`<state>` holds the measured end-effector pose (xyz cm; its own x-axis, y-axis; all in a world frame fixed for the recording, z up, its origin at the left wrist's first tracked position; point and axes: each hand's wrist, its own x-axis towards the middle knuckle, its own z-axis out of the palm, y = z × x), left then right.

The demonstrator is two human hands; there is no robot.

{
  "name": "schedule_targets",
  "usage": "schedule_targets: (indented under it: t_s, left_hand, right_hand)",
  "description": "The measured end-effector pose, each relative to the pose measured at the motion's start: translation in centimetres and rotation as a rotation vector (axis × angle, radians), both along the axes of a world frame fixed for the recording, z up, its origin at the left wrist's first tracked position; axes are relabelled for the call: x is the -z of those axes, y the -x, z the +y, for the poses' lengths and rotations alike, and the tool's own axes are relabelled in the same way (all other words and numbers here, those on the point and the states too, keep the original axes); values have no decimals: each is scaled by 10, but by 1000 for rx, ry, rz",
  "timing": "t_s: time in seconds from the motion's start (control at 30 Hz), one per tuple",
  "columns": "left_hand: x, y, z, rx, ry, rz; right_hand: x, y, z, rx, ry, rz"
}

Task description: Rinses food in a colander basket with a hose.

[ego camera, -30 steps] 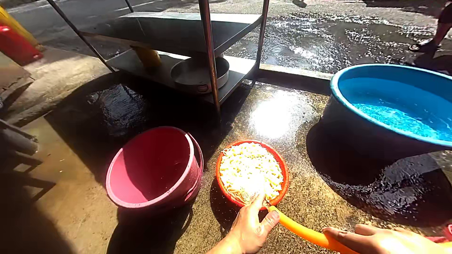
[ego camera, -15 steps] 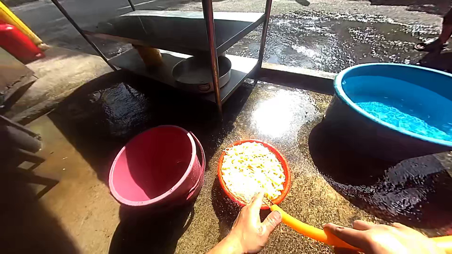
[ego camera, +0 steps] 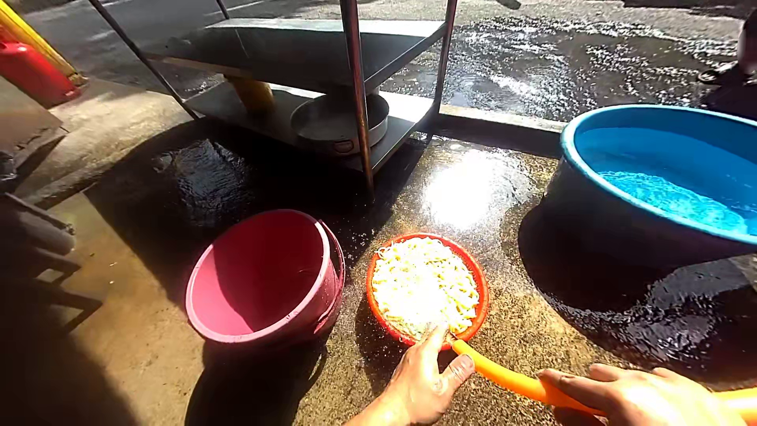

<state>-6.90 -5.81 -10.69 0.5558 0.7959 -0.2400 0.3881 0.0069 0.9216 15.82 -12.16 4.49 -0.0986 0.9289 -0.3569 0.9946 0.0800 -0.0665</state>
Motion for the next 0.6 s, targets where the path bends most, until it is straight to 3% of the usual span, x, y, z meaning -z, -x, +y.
schedule_targets:
  t_s: [0.6]
  left_hand:
    - [-3,2,0,-38,-3,50]
  right_hand:
    - [0,-2,-3,-5,-41,54]
